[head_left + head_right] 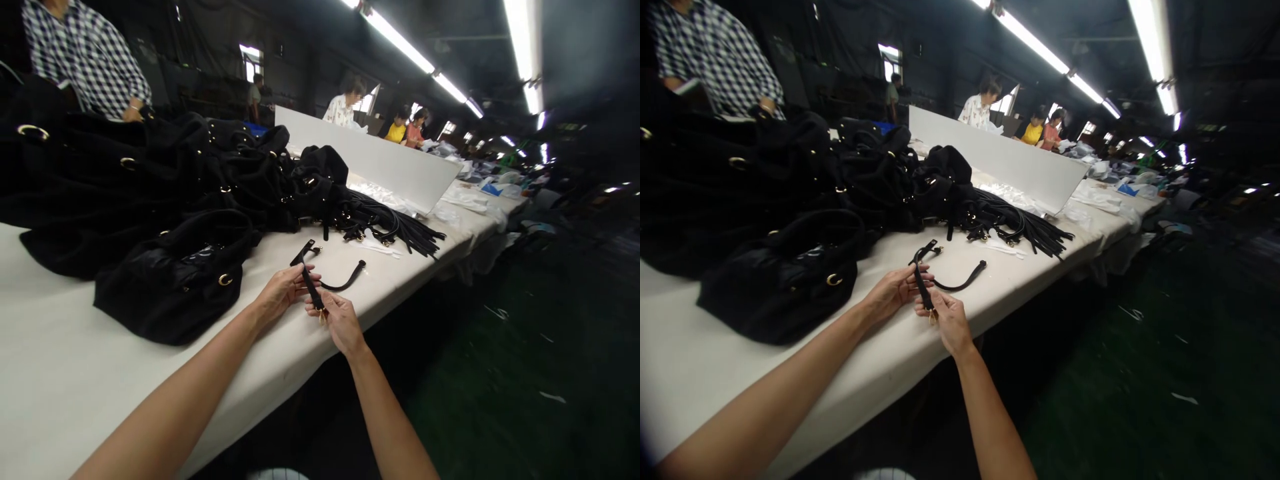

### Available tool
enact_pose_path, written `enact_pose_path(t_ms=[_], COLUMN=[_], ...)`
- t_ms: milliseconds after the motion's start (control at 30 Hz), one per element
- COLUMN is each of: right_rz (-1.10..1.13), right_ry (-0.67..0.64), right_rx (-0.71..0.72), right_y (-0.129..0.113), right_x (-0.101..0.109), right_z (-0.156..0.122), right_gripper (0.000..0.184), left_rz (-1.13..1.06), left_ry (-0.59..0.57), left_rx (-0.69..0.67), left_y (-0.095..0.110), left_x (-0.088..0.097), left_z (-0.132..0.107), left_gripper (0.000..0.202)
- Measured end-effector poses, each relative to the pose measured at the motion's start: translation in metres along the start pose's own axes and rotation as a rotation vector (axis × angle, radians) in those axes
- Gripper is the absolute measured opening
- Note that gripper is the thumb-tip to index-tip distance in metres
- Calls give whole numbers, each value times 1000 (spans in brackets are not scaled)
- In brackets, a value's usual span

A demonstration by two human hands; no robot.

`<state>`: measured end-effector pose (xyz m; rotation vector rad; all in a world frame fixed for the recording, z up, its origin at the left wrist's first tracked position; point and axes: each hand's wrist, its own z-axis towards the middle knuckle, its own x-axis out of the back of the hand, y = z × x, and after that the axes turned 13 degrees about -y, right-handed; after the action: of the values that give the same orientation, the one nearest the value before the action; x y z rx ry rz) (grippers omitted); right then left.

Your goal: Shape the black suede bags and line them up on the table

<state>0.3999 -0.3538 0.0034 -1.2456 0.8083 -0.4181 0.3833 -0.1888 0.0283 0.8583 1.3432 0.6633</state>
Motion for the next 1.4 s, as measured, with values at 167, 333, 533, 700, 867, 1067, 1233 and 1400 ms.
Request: enact_pose_path(t_ms=[167, 333, 533, 700, 867, 1067, 1233, 1400], right_rz=[215, 247, 165, 73, 79, 132, 223, 265], right_ry=[-60, -82, -121, -124, -49, 98, 166, 128], right_rx=[-28, -36, -31, -70, -98, -310, -344, -344], right_y=[-5, -7, -6, 4, 15, 34, 46, 66], right_x=[-1, 4, 4, -3, 4, 40, 45, 42], right_z=[1, 1, -9, -39, -80, -129, -145, -143], right_gripper=[44, 39, 43, 40, 38, 46, 46, 52], left_rz=[-68, -92, -126, -160, -199, -226, -184, -113], left_ry=[11, 3, -43, -12, -4, 49, -17, 24], left_rx=[-31, -26, -36, -95, -141, -191, -141, -108], left_y=[0, -2, 1, 6, 8, 5, -3, -6], left_x=[1, 4, 0, -6, -4, -6, -19, -23], left_z=[-1, -1, -6, -11, -11, -10, -12, -15], left_gripper=[34, 35, 37, 27, 25, 20, 27, 32])
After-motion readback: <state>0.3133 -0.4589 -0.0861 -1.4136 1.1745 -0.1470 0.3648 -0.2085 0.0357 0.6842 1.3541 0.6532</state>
